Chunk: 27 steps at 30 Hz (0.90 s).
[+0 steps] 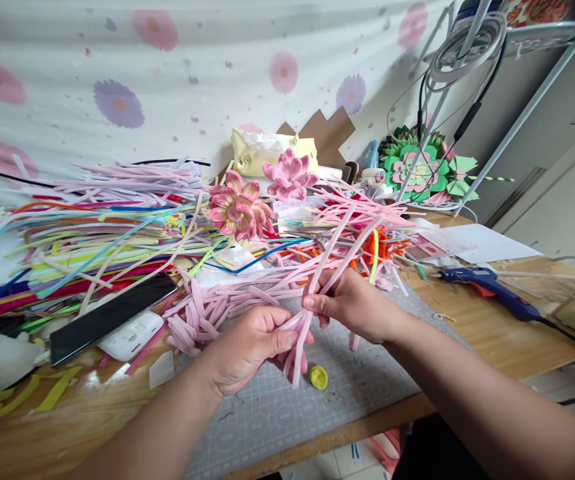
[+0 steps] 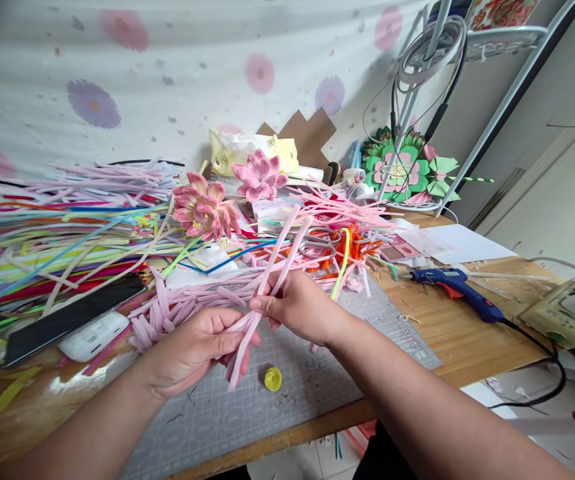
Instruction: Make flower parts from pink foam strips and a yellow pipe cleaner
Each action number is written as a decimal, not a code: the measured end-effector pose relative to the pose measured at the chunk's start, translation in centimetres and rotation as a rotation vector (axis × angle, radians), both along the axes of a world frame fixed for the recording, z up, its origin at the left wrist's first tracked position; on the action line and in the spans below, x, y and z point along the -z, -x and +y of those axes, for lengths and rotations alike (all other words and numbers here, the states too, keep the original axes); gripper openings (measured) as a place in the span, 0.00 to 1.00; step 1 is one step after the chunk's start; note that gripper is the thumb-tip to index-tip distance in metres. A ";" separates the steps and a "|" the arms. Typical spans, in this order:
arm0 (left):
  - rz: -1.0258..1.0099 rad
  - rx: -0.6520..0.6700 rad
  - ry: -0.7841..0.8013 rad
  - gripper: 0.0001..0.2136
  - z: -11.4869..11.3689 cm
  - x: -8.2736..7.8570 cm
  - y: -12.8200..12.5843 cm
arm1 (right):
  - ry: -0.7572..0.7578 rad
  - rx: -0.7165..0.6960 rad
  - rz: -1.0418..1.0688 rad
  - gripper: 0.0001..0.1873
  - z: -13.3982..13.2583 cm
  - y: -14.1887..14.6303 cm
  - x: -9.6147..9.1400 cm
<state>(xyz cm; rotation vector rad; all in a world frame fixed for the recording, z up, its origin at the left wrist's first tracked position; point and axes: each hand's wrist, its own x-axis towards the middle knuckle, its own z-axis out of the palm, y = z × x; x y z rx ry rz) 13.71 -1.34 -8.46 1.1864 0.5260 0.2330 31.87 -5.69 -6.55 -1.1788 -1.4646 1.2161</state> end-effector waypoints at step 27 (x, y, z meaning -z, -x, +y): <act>0.199 0.072 -0.350 0.08 0.4 -1.1 0.5 | 0.026 -0.021 0.081 0.20 0.1 1.6 0.7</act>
